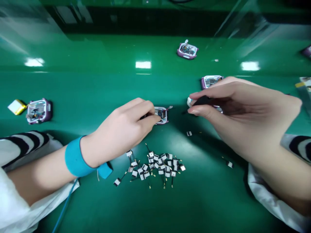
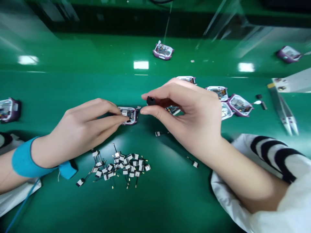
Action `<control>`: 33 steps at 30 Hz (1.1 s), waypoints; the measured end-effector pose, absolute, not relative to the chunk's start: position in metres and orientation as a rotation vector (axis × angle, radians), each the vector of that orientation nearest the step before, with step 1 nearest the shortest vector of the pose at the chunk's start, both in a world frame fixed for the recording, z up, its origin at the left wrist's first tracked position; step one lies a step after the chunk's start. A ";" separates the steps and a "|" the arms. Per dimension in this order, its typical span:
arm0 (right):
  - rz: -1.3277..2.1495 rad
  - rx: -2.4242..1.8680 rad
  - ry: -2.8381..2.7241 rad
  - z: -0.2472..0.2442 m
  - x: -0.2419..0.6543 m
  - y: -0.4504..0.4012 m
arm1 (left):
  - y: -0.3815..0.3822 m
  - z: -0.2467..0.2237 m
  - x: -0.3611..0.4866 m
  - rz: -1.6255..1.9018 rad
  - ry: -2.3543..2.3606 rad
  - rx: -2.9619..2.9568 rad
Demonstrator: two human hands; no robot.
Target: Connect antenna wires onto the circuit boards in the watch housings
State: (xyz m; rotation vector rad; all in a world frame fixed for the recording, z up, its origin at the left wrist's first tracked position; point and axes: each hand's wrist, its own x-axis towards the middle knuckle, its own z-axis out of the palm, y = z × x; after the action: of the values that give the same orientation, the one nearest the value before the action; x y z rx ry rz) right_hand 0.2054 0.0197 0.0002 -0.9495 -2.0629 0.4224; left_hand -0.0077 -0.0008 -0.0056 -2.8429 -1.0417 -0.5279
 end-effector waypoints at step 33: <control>0.622 -1.042 -2.146 0.021 0.199 0.016 | 0.001 -0.011 -0.008 -0.565 -1.099 -2.849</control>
State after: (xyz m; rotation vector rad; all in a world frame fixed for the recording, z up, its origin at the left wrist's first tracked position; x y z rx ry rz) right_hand 0.1992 0.0165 0.0207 -1.0417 -2.1459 0.6223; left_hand -0.0082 0.0008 -0.0109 -2.8495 -1.0989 -0.5654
